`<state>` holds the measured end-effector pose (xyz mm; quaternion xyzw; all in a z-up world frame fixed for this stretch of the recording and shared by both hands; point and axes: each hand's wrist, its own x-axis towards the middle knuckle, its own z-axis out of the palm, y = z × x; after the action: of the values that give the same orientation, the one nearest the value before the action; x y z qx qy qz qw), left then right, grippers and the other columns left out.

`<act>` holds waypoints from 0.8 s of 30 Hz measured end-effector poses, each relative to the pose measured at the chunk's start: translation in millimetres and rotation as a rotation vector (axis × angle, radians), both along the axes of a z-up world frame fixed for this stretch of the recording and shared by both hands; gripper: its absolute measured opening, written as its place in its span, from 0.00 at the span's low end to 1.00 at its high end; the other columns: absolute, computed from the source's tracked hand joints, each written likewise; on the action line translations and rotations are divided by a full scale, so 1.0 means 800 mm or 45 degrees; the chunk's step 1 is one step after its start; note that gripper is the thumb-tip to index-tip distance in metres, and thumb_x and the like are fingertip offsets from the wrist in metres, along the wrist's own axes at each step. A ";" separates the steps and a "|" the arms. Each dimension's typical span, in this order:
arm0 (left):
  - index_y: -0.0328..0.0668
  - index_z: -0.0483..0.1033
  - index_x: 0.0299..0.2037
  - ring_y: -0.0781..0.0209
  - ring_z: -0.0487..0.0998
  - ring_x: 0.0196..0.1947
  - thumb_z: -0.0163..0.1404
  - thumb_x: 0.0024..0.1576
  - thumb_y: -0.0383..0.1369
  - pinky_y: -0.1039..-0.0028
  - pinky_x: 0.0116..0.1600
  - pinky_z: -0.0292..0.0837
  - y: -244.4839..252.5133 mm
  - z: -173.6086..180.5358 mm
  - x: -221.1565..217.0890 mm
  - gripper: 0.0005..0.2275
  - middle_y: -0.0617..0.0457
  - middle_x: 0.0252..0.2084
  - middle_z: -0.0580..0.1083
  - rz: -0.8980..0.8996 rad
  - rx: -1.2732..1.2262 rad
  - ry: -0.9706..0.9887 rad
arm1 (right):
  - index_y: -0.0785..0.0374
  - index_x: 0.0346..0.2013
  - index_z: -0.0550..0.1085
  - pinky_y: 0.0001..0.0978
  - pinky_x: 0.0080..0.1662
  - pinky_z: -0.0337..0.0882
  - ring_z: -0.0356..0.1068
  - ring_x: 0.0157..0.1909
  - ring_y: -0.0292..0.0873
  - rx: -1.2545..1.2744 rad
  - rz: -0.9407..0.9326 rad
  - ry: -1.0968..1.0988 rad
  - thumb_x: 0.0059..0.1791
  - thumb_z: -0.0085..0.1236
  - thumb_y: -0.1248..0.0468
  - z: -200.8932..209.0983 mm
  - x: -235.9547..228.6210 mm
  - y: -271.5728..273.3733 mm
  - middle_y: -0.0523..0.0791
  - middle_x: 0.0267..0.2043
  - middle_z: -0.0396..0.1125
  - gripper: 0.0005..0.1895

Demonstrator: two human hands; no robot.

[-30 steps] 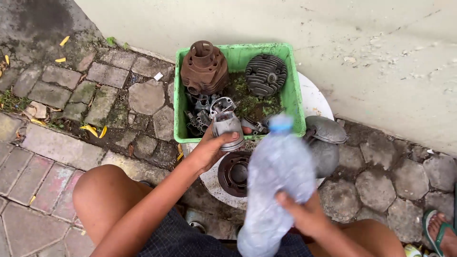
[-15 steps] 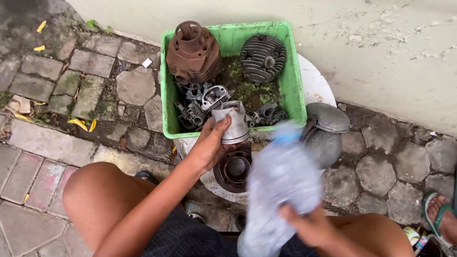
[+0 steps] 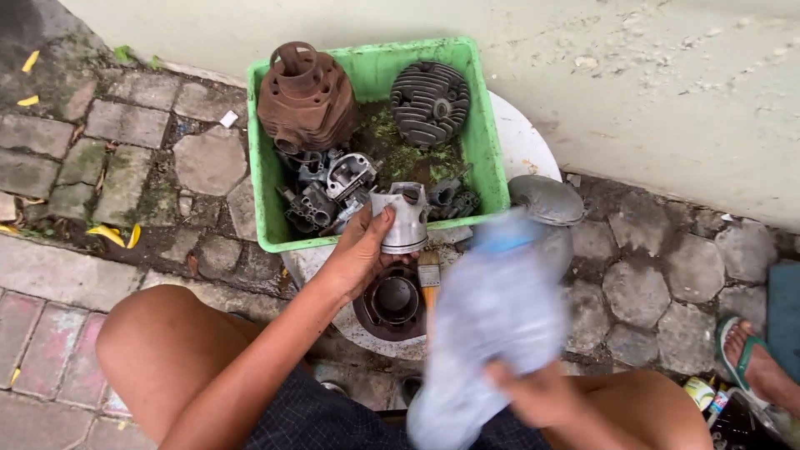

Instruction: Cleaning a motorcycle piston by pouring liquid and scrubbing it with a brush.

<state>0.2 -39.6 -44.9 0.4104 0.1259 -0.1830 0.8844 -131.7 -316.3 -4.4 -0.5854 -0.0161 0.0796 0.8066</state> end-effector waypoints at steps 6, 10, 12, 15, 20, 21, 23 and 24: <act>0.29 0.70 0.55 0.53 0.78 0.24 0.41 0.60 0.52 0.70 0.28 0.77 0.000 0.031 -0.005 0.28 0.37 0.44 0.79 -0.077 -0.023 0.017 | 0.71 0.71 0.56 0.58 0.63 0.70 0.67 0.65 0.61 0.265 0.143 0.070 0.48 0.73 0.59 -0.039 -0.012 -0.030 0.61 0.67 0.63 0.45; 0.34 0.68 0.60 0.56 0.80 0.32 0.35 0.62 0.54 0.74 0.29 0.75 -0.003 0.041 0.006 0.29 0.37 0.48 0.78 -0.211 -0.236 -0.051 | 0.65 0.63 0.68 0.46 0.60 0.74 0.74 0.59 0.47 -0.388 0.327 0.113 0.45 0.67 0.49 -0.057 -0.020 0.008 0.50 0.57 0.75 0.37; 0.34 0.69 0.61 0.53 0.81 0.37 0.37 0.62 0.54 0.71 0.33 0.76 -0.004 0.035 0.006 0.30 0.33 0.49 0.78 -0.162 -0.363 0.079 | 0.65 0.62 0.68 0.46 0.58 0.78 0.76 0.57 0.49 -0.268 0.447 0.105 0.48 0.67 0.54 -0.038 -0.009 0.003 0.51 0.55 0.76 0.32; 0.31 0.69 0.60 0.56 0.77 0.25 0.39 0.62 0.53 0.75 0.25 0.73 -0.003 0.034 -0.008 0.30 0.33 0.48 0.78 -0.153 -0.458 -0.034 | 0.63 0.75 0.51 0.55 0.68 0.62 0.61 0.69 0.56 0.417 0.186 0.083 0.49 0.74 0.59 -0.037 -0.002 -0.013 0.55 0.67 0.63 0.49; 0.42 0.72 0.48 0.50 0.77 0.33 0.43 0.56 0.52 0.65 0.23 0.75 0.008 0.019 0.001 0.22 0.45 0.41 0.75 0.004 -0.314 0.122 | 0.72 0.70 0.58 0.53 0.68 0.62 0.65 0.69 0.54 -0.039 0.226 0.203 0.44 0.69 0.62 -0.072 -0.018 -0.029 0.57 0.69 0.65 0.44; 0.42 0.72 0.48 0.50 0.77 0.33 0.43 0.56 0.52 0.65 0.23 0.75 0.006 0.017 -0.002 0.22 0.45 0.41 0.75 0.029 -0.326 0.144 | 0.72 0.70 0.58 0.53 0.68 0.62 0.65 0.69 0.54 -0.050 0.248 0.228 0.44 0.69 0.62 -0.073 -0.023 -0.031 0.57 0.69 0.65 0.44; 0.43 0.73 0.47 0.52 0.75 0.26 0.39 0.55 0.54 0.68 0.20 0.69 0.005 0.017 0.000 0.24 0.47 0.35 0.75 -0.022 -0.287 0.146 | 0.68 0.74 0.53 0.53 0.69 0.59 0.61 0.71 0.56 0.135 0.199 0.246 0.45 0.67 0.64 -0.077 -0.016 -0.037 0.56 0.72 0.59 0.47; 0.43 0.73 0.47 0.52 0.75 0.26 0.39 0.55 0.54 0.68 0.20 0.69 0.003 0.016 0.002 0.24 0.47 0.35 0.75 -0.016 -0.282 0.126 | 0.68 0.74 0.53 0.53 0.69 0.59 0.61 0.71 0.56 0.138 0.208 0.228 0.45 0.67 0.64 -0.049 -0.006 0.004 0.56 0.72 0.59 0.47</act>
<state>1.5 -37.1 -32.1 0.3015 0.1459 -0.2214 0.9158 -136.8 -313.4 -43.4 -0.5283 0.0039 0.1960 0.8261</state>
